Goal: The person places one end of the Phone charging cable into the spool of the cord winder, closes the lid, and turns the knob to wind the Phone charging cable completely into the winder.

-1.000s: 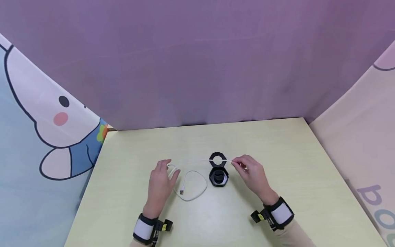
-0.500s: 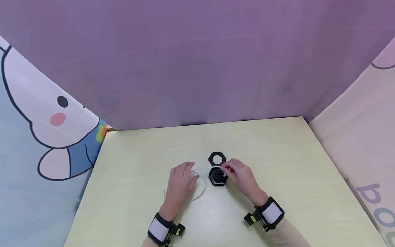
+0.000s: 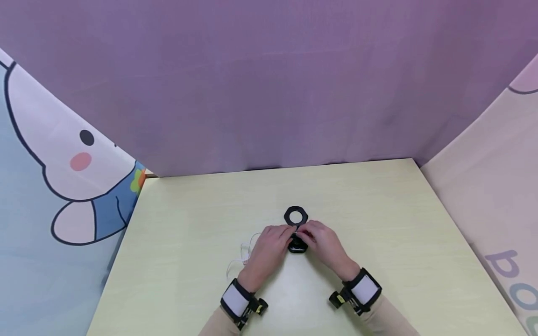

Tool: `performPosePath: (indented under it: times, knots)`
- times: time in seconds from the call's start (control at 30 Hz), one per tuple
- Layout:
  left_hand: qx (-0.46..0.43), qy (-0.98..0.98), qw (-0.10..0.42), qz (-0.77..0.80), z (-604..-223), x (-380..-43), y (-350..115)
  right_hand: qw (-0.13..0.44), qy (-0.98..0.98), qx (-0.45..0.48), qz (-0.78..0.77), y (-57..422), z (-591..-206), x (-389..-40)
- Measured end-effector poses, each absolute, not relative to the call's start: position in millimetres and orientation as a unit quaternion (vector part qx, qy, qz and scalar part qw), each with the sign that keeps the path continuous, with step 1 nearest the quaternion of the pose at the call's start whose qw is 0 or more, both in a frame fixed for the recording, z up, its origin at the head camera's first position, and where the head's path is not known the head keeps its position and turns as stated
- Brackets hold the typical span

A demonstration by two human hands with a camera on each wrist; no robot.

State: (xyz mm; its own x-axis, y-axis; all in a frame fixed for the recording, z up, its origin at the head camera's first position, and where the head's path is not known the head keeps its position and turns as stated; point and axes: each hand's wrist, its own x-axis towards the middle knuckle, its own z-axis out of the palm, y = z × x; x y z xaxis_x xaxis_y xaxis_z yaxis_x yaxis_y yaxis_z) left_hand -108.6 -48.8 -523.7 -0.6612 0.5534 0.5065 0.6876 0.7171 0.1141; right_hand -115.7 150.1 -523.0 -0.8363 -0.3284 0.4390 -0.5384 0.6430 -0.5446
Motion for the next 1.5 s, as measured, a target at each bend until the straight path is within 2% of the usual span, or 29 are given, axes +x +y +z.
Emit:
performPosePath:
  times: [0.23,0.57,0.8,1.3,1.5]
  knots:
    - [-0.336,-0.904,0.229,-0.135,-527.7,-112.9,-40.9,0.138,-0.902,0.225,0.341,146.6,-526.0,-115.0]
    - [-0.321,-0.912,0.202,-0.153,-531.5,-114.2,-35.8,0.089,-0.922,0.151,0.345,149.1,-524.5,-112.1]
    - [-0.318,-0.917,0.185,-0.155,-532.2,-115.0,-35.0,0.081,-0.939,0.115,0.314,149.8,-525.9,-110.7]
    - [-0.298,-0.934,0.149,-0.132,-529.8,-115.2,-29.8,0.018,-0.937,0.089,0.338,149.6,-517.9,-114.1]
    - [-0.299,-0.934,0.152,-0.124,-532.7,-113.9,-29.2,0.007,-0.925,0.085,0.37,151.9,-523.3,-115.9]
